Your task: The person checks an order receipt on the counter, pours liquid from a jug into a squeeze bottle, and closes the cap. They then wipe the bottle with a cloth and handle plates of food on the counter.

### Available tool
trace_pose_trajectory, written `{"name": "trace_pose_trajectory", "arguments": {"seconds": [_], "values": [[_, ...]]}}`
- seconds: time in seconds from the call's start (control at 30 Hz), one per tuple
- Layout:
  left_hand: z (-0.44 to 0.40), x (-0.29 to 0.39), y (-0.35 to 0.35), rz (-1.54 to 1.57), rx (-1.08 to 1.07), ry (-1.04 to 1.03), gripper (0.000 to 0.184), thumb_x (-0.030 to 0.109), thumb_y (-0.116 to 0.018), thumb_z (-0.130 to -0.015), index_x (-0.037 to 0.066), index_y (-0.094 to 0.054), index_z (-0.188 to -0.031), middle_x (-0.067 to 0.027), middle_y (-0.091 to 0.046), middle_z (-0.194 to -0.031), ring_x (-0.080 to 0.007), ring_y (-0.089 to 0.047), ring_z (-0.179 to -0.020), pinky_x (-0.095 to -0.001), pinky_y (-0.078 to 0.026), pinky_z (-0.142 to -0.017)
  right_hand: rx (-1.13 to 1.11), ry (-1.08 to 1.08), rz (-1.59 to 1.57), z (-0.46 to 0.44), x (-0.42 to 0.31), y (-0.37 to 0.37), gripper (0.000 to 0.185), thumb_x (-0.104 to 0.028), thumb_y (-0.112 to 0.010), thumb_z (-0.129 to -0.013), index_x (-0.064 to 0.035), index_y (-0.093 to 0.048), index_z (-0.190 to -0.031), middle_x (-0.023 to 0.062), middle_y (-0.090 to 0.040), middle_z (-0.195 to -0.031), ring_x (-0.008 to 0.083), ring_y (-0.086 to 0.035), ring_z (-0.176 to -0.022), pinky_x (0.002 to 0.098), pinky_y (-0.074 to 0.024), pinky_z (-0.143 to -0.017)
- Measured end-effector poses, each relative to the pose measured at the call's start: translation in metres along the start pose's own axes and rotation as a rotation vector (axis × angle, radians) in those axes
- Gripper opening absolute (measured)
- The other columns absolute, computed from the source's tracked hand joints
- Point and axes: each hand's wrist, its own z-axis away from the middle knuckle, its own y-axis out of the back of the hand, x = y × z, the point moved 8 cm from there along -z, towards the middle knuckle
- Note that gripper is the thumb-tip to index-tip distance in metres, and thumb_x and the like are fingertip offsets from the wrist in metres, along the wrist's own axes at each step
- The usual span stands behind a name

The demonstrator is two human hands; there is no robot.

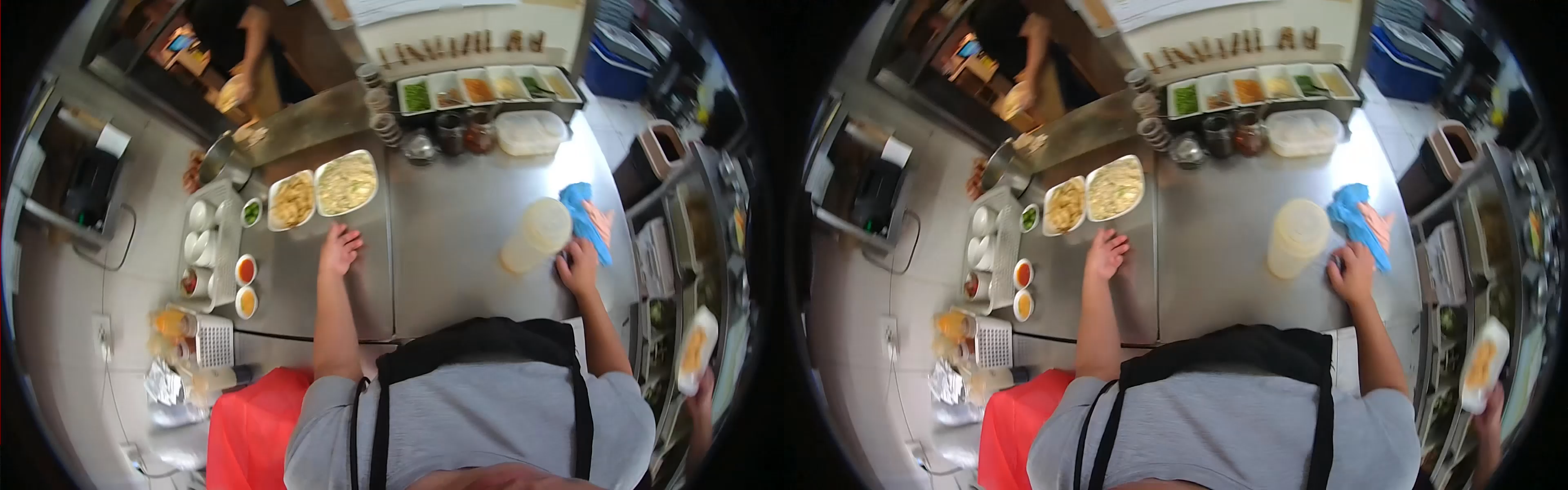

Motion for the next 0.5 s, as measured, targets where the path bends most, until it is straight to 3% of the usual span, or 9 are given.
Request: {"name": "trace_pose_trajectory", "arguments": {"seconds": [0.1,0.17,0.33,0.43,0.5], "values": [[0.016,-0.009,0.001,0.019,-0.003,-0.001,0.050,0.049,-0.047,-0.080,0.012,-0.037,-0.111,-0.0128,-0.054,-0.094,-0.0208,-0.057,-0.069,-0.0231,-0.041,-0.043,-0.013,0.011,-0.027,-0.001,0.001,-0.002,0.016,-0.015,-0.059,-0.059,-0.0097,-0.055,-0.073,0.0095,-0.051,-0.083,0.0274,-0.047,-0.078,0.0367,-0.0360,-0.068],[0.032,-0.011,-0.005,-0.017,0.038,-0.032,0.053,0.051,-0.046,-0.079,0.012,-0.036,-0.115,-0.0089,-0.055,-0.092,-0.0186,-0.056,-0.067,-0.0246,-0.040,-0.046,0.031,0.048,-0.032,0.001,0.006,-0.003,0.016,-0.016,-0.059,-0.058,-0.0111,-0.055,-0.073,0.0085,-0.050,-0.080,0.0264,-0.046,-0.076,0.0368,-0.0350,-0.065],[0.061,-0.009,-0.040,-0.107,0.062,-0.123,0.051,0.048,-0.044,-0.081,0.013,-0.036,-0.117,-0.0072,-0.055,-0.091,-0.0165,-0.055,-0.068,-0.0213,-0.039,-0.044,-0.049,0.049,-0.094,0.005,0.007,0.003,0.012,-0.018,-0.059,-0.064,-0.0121,-0.055,-0.074,0.0069,-0.050,-0.080,0.0251,-0.047,-0.077,0.0368,-0.0350,-0.066],[0.070,-0.010,-0.067,-0.165,0.041,-0.158,0.046,0.048,-0.042,-0.082,0.014,-0.039,-0.114,-0.0059,-0.055,-0.091,-0.0149,-0.056,-0.068,-0.0208,-0.040,-0.044,-0.062,-0.031,-0.517,0.012,0.016,-0.003,0.010,-0.013,-0.058,-0.068,-0.0079,-0.054,-0.076,0.0076,-0.049,-0.079,0.0236,-0.048,-0.072,0.0337,-0.0381,-0.064],[0.073,-0.012,-0.086,-0.187,0.029,-0.164,0.046,0.048,-0.041,-0.083,0.014,-0.039,-0.114,-0.0058,-0.055,-0.091,-0.0144,-0.056,-0.068,-0.0204,-0.040,-0.044,-0.125,-0.207,-0.688,0.017,0.018,-0.001,0.008,-0.010,-0.056,-0.073,-0.0043,-0.053,-0.077,0.0052,-0.048,-0.077,0.0153,-0.048,-0.065,0.0274,-0.0405,-0.058]]}}
